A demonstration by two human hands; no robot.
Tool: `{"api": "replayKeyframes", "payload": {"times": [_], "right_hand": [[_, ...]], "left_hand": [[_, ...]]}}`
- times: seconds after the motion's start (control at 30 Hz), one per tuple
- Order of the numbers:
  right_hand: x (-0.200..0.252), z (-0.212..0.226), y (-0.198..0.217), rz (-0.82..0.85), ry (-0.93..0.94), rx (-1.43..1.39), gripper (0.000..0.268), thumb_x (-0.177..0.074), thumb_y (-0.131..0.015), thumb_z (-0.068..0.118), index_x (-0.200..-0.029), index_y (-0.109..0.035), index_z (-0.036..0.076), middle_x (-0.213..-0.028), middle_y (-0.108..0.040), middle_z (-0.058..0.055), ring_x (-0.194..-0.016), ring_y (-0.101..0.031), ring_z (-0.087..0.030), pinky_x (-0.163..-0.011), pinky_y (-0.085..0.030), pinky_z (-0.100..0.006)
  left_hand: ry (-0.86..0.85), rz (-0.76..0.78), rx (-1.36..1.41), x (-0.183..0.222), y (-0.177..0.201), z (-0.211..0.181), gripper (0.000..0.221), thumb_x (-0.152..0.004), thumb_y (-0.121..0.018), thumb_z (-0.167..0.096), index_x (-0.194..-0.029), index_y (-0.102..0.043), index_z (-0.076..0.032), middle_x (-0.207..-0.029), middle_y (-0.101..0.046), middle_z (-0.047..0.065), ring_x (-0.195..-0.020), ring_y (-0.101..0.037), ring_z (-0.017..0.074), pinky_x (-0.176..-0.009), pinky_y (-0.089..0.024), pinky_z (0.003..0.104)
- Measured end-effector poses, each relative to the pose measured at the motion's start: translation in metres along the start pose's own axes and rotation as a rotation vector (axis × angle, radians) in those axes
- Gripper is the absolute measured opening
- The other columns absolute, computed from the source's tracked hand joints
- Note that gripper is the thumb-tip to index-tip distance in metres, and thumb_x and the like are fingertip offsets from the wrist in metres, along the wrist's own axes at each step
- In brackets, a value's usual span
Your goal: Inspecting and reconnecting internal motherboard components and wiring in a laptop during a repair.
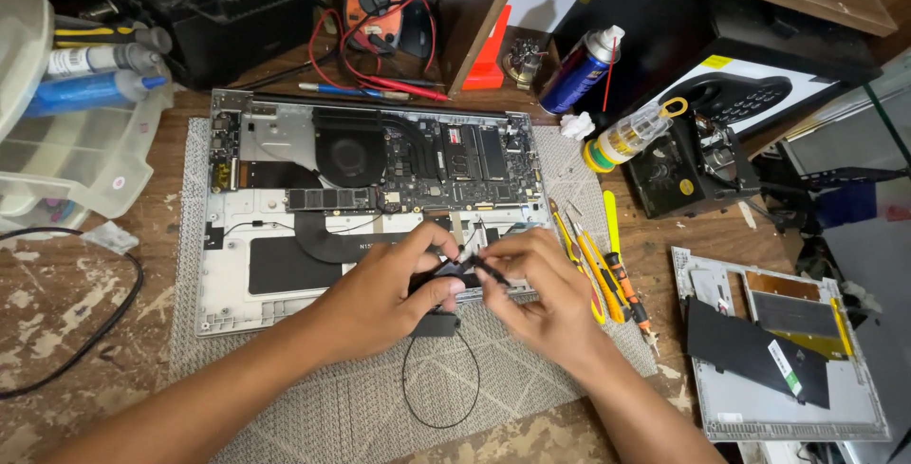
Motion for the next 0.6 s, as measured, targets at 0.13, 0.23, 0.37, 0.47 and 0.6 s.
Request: {"api": "replayKeyframes", "payload": {"times": [0.13,0.23,0.37,0.47,0.6], "right_hand": [[0.0,-0.002,0.004,-0.05,-0.011,0.026,0.01,-0.082,-0.074,-0.002,-0.079,-0.068,0.005,-0.086,-0.076,-0.014,-0.073,-0.071,-0.029,-0.067,-0.054,-0.037],[-0.002,-0.011,0.008,-0.102,-0.203,-0.23,0.016,-0.083,-0.073,-0.004,-0.077,-0.06,0.002,-0.084,-0.073,-0.018,-0.073,-0.069,-0.029,-0.065,-0.054,-0.037],[0.007,-0.027,-0.001,-0.057,-0.463,-0.509,0.014,-0.086,-0.07,-0.003,-0.084,-0.057,0.002,-0.088,-0.072,-0.02,-0.079,-0.065,-0.022,-0.069,-0.051,-0.034],[0.012,-0.031,-0.011,-0.07,-0.598,-0.663,0.012,-0.086,-0.071,0.002,-0.087,-0.059,0.002,-0.089,-0.072,-0.021,-0.077,-0.063,-0.021,-0.069,-0.051,-0.031],[0.019,-0.03,-0.021,-0.113,-0.719,-0.902,0.012,-0.085,-0.07,0.006,-0.088,-0.06,0.001,-0.09,-0.07,-0.024,-0.074,-0.061,-0.019,-0.068,-0.051,-0.028]], "left_hand": [[-0.001,0.015,-0.008,0.001,0.0,-0.006,0.021,-0.093,-0.062,-0.004,-0.113,-0.056,-0.006,-0.071,-0.08,0.009,-0.052,-0.058,0.0174,-0.05,-0.044,0.026],[0.004,0.014,0.008,0.002,0.001,-0.007,0.021,-0.094,-0.062,-0.006,-0.114,-0.057,-0.006,-0.072,-0.08,0.01,-0.053,-0.058,0.0171,-0.05,-0.044,0.026],[-0.004,0.043,0.047,0.002,-0.001,-0.004,0.018,-0.095,-0.061,-0.008,-0.113,-0.056,-0.007,-0.074,-0.08,0.01,-0.057,-0.06,0.0181,-0.053,-0.045,0.028],[-0.01,0.06,0.056,0.001,-0.001,-0.004,0.017,-0.096,-0.061,-0.008,-0.112,-0.056,-0.006,-0.076,-0.081,0.011,-0.06,-0.063,0.0218,-0.056,-0.048,0.03],[-0.014,0.068,0.055,0.002,-0.002,-0.003,0.015,-0.096,-0.062,-0.008,-0.11,-0.056,-0.007,-0.077,-0.081,0.011,-0.064,-0.064,0.0224,-0.058,-0.048,0.031]]}}
Point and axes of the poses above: each hand's wrist, its own x-axis away from the middle knuckle, its own y-axis out of the back of the hand, z = x × y, the point moved 5 cm from there along -x, towards the middle knuckle
